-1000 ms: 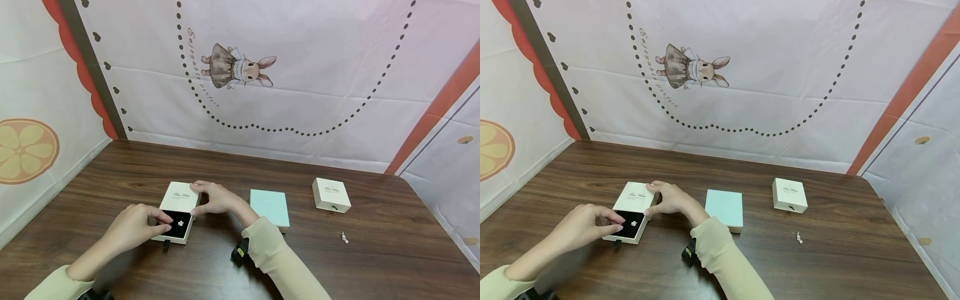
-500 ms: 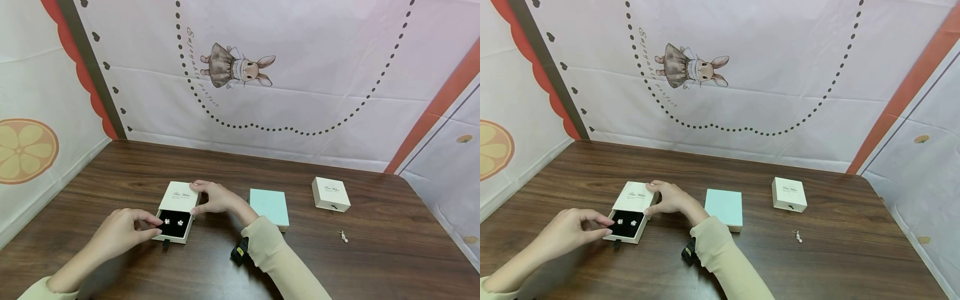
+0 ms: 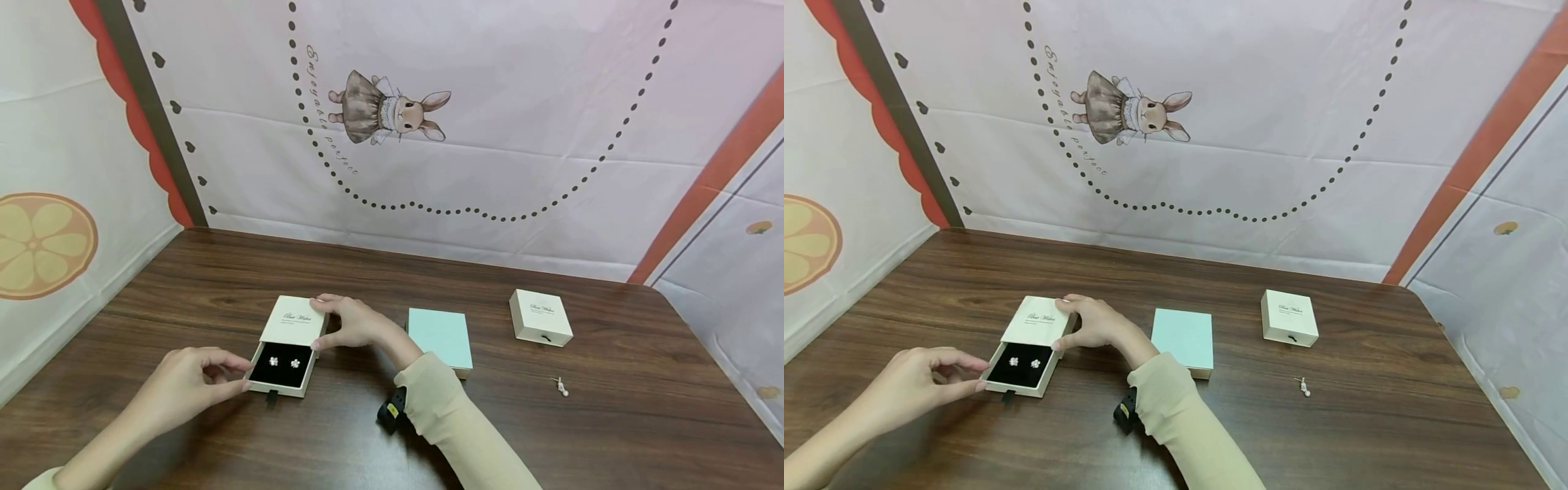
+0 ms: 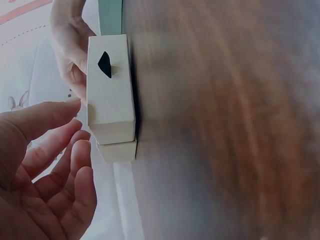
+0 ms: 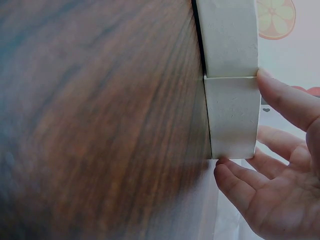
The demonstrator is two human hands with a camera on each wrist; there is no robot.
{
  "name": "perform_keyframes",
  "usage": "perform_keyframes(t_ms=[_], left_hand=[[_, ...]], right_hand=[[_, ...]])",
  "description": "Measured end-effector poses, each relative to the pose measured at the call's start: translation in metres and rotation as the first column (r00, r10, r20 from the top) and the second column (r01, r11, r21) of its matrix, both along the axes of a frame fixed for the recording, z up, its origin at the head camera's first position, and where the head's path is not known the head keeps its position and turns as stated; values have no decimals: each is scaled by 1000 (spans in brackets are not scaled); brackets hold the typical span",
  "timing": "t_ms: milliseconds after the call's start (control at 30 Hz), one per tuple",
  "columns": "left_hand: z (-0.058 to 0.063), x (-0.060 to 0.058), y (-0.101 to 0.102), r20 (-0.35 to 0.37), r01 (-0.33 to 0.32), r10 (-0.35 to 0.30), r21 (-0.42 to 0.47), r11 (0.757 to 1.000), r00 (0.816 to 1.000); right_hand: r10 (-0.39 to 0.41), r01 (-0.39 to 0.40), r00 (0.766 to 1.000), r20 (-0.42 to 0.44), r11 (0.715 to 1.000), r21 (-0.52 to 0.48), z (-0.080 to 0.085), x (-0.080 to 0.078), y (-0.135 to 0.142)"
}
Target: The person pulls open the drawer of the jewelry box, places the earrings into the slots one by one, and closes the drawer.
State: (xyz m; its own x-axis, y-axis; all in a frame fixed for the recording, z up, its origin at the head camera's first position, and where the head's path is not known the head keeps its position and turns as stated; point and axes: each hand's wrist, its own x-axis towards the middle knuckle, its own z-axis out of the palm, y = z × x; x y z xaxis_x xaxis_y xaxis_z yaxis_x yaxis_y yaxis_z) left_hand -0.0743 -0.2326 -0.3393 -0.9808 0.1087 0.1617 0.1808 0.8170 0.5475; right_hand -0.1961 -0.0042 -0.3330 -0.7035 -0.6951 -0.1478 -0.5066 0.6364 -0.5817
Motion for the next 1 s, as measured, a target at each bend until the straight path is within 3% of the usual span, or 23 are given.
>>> perform_keyframes(t_ms=[467, 1000], left_hand=[[-1, 6, -4, 113, 20, -22, 18, 1000, 993], [-4, 2, -3, 92, -6, 8, -15, 1000, 996]], right_hand=[[4, -4, 1000, -4, 1000, 4, 0, 1, 0], [4, -4, 1000, 0, 1000, -6, 0, 1, 1]])
